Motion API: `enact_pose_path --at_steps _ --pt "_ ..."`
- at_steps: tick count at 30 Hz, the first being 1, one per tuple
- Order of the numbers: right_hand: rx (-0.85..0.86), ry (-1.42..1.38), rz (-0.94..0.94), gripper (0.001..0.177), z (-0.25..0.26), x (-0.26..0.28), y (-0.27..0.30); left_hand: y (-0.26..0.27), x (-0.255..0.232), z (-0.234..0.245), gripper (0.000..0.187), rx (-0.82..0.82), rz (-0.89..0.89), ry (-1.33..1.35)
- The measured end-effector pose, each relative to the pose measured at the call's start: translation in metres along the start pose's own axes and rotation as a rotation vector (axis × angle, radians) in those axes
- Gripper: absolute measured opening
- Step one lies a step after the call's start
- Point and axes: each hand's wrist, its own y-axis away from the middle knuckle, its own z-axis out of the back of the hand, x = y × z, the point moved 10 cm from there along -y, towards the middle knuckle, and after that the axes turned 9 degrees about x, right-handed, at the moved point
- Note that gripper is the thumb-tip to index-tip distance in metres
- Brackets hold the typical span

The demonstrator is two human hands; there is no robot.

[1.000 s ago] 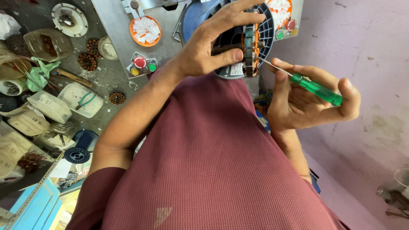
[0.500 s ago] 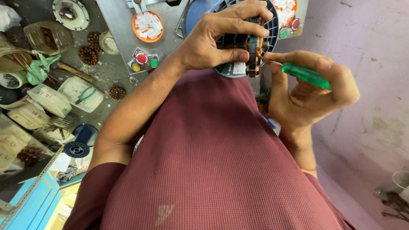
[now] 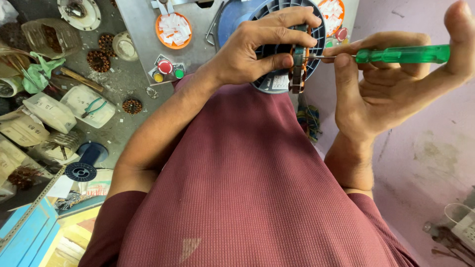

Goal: The person uses a screwdriver to adjust and secure copper windings on a motor stator. They repeatedly insert small white insulating pieces between the coils and press them into place with the tool. The work is performed on a workbench with other motor parts and tools nearby.

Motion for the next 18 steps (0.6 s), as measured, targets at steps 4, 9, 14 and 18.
enact_pose_path --at_steps 4,9,14,18 --pt "0.071 -0.058 -0.048 0.078 0.0 -0.01 -0.009 -0.001 -0.001 0.001 0.032 0.011 -0.039 -0.005" --pt "0.345 -0.075 -0.135 0.078 -0.009 -0.024 -0.019 0.001 0.0 -0.002 0.034 0.001 -0.056 -0.045" --pt "0.418 0.111 -0.039 0.077 -0.018 -0.01 -0.017 0.0 -0.002 -0.002 0.036 0.002 -0.044 -0.048" --pt "0.37 0.276 0.206 0.077 -0.032 0.023 -0.007 -0.001 -0.006 -0.001 0.034 0.012 -0.027 -0.064"
